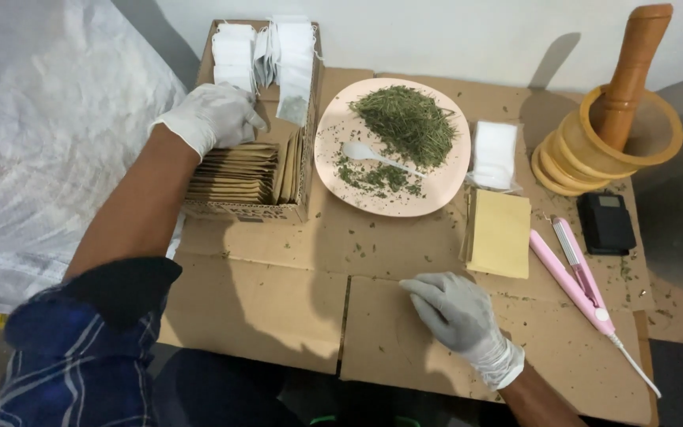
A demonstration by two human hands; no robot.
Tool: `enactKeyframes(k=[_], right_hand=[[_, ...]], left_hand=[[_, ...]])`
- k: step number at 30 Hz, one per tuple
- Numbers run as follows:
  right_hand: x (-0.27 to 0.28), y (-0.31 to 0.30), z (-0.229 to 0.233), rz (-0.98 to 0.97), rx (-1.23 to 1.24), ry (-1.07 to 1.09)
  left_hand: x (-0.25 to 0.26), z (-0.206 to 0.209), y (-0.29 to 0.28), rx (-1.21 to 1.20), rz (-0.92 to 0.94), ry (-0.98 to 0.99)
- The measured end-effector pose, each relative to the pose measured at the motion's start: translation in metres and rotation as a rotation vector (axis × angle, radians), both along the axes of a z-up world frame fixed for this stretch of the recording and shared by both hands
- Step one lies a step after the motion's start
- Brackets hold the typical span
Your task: The person fills small paper pouches with dried tea leaves from a plate, rolls the pouches into a cylindrical shape, and seals the edges using a handheld heat sealer.
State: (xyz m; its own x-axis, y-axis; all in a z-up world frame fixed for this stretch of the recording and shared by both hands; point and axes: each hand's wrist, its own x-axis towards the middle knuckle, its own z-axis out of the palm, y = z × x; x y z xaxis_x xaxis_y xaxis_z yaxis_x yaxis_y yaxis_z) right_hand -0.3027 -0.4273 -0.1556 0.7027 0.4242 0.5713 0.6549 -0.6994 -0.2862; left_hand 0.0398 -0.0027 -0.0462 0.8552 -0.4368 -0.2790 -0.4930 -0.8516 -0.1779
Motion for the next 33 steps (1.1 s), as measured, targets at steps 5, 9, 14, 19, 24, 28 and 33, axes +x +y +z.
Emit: enactKeyframes(k=[5,9,14,19,24,28,33], right_hand=[[0.001,0.0,-0.003,-0.001,0.0,-0.022],[0.001,-0.001,-0.001,0.004,-0.004,-0.006],[0.002,-0.003,-0.008,-0.011,-0.012,-0.002],[0.002,-0.001,-0.003,-0.005,0.005,-0.011],[0.002,-0.002,-0.008,-0.001,0.001,0.002],[0.003,-0.001,-0.005,-0.003,0.009,0.001],[0.003,-0.002,-0.008,-0.017,-0.018,0.032]], left_hand=[[-0.012,0.021,-0.017,0.079,0.071,0.058],[-0.024,0.036,-0.018,0.084,0.043,-0.009],[-0.018,0.037,-0.006,0.117,0.011,-0.12],[-0.017,0.028,0.001,0.172,0.032,-0.139],[0.023,-0.043,0.036,0.044,-0.153,-0.433],[0.011,-0.022,0.021,0.177,-0.133,-0.377],[0.011,-0.02,0.022,0.133,-0.164,-0.291]])
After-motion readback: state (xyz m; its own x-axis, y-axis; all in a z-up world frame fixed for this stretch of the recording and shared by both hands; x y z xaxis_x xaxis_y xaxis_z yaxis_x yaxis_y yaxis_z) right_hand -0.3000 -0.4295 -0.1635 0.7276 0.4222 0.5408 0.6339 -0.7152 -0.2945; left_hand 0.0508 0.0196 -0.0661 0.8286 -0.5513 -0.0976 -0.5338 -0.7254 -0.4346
